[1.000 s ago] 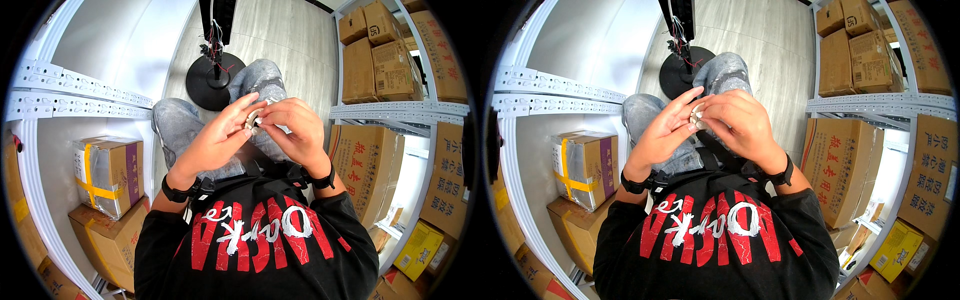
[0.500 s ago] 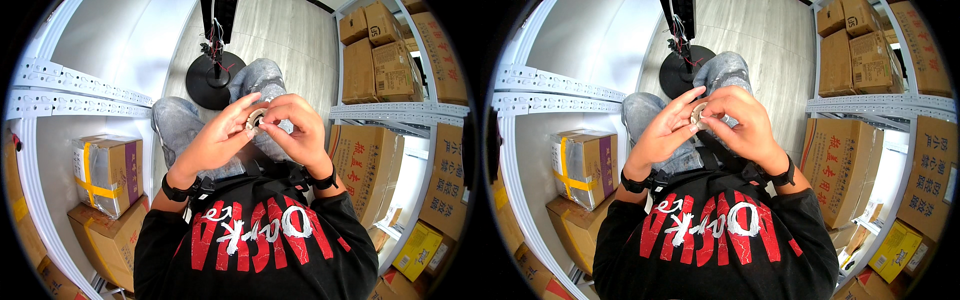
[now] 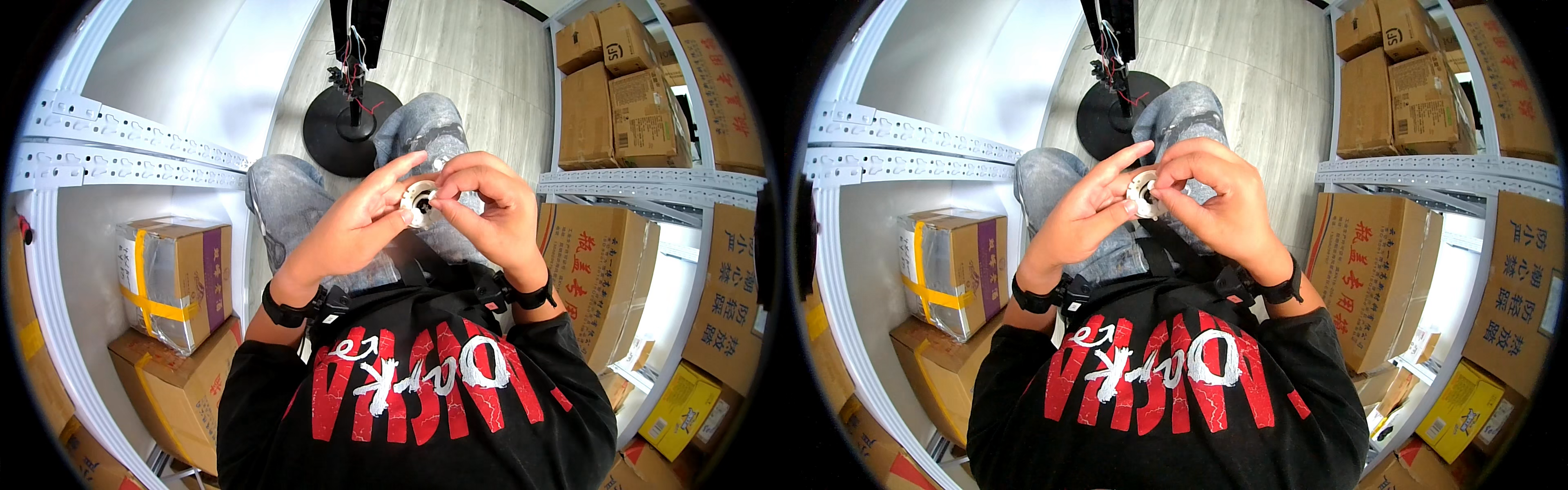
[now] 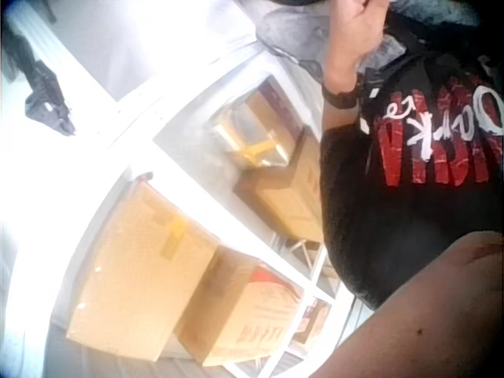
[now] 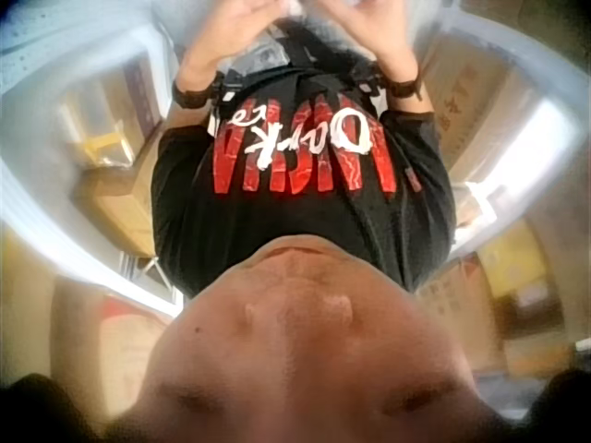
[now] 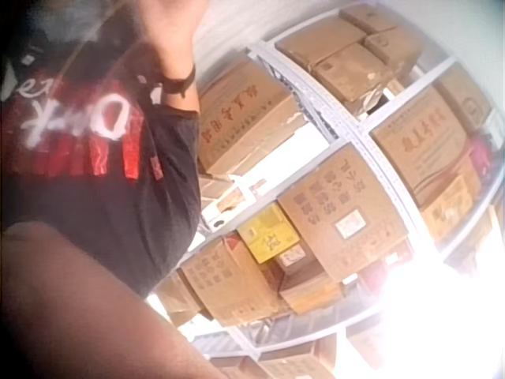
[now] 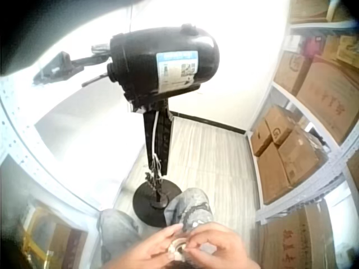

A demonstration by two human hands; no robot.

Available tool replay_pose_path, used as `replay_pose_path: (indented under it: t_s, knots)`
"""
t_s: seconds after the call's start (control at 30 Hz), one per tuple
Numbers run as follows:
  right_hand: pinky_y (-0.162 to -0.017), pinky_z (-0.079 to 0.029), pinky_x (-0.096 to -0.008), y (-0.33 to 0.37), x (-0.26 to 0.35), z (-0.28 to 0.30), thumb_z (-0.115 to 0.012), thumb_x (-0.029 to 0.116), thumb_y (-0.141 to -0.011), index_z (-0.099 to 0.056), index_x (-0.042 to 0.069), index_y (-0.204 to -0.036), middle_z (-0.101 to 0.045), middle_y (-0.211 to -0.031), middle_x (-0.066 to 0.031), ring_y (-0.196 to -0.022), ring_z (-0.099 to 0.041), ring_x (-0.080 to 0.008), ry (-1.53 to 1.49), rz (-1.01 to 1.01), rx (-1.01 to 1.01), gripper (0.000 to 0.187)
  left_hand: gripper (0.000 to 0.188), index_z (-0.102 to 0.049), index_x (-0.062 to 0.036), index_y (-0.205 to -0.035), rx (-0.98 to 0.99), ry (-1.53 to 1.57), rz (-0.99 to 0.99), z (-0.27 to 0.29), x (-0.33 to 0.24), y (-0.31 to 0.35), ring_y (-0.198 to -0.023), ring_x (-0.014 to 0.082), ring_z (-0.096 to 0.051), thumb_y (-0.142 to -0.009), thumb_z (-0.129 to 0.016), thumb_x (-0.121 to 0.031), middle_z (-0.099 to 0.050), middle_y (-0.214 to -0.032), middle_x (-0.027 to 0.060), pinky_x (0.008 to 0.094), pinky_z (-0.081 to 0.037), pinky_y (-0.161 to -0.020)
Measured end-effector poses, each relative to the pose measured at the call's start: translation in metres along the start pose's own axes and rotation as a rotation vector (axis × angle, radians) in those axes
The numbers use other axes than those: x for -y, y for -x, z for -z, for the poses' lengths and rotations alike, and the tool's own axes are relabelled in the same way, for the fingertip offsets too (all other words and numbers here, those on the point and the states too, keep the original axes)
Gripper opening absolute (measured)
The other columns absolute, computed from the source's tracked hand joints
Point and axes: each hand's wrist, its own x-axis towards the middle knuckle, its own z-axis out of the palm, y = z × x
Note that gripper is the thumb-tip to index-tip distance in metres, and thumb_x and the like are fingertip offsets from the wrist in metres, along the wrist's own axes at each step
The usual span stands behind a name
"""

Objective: The person sits on the floor and assembles a small white electrical component by hand, inserting and adjusting small parts into the housing. The person repeatedly aligns and secures internal pieces within the component.

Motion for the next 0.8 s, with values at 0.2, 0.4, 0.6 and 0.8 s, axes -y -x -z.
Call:
replay_pose_path:
  t_s: [0.2, 0.4, 0.6, 0.8]
  knots:
    - [-0.077, -0.054, -0.0334, -0.0019, 0.002, 0.001, -0.074, -0.003, -0.075, -0.069, 0.005, -0.088, -0.07, -0.096, -0.0086, -0.086, -0.068, -0.0265, 0.162, 0.085, 0.022, 0.016, 0.062, -0.02, 0.0005, -0.157, -0.002, -0.044, 0.023, -0.001, -0.0003, -0.0003, -0.129, 0.016, -0.051, -0.101, -0.047, 0.003, -0.054, -0.142, 0.0153, 0.0301, -0.039, -0.106]
    - [-0.08, -0.05, -0.0378, -0.0089, 0.0029, 0.0017, -0.077, -0.002, -0.071, -0.07, 0.007, -0.089, -0.067, -0.098, -0.0056, -0.091, -0.062, -0.0277, 0.325, 0.259, 0.147, 0.022, 0.052, -0.031, 0.0052, -0.15, -0.042, -0.021, -0.049, -0.0072, 0.0013, -0.0028, -0.122, 0.0127, -0.055, -0.101, -0.049, 0.002, -0.057, -0.134, 0.0113, 0.0277, -0.044, -0.102]
    - [-0.078, -0.049, -0.0374, -0.0086, 0.0023, 0.0038, -0.079, 0.0, -0.069, -0.071, 0.008, -0.089, -0.062, -0.098, -0.0042, -0.09, -0.059, -0.027, 0.348, 0.263, 0.164, 0.022, 0.046, -0.038, 0.0073, -0.146, 0.021, -0.099, -0.028, -0.0046, -0.0018, -0.0017, -0.126, 0.0155, -0.054, -0.101, -0.05, 0.0, -0.056, -0.136, 0.0127, 0.0299, -0.044, -0.104]
    - [-0.074, -0.047, -0.0339, -0.0101, 0.0029, 0.0041, -0.08, -0.002, -0.067, -0.072, 0.007, -0.087, -0.062, -0.091, -0.003, -0.085, -0.059, -0.023, 0.345, 0.349, 0.146, 0.024, 0.049, -0.037, 0.0081, -0.146, 0.008, -0.226, -0.031, -0.0068, -0.0072, 0.0003, -0.129, 0.0182, -0.054, -0.1, -0.05, -0.001, -0.056, -0.137, 0.016, 0.0315, -0.043, -0.105]
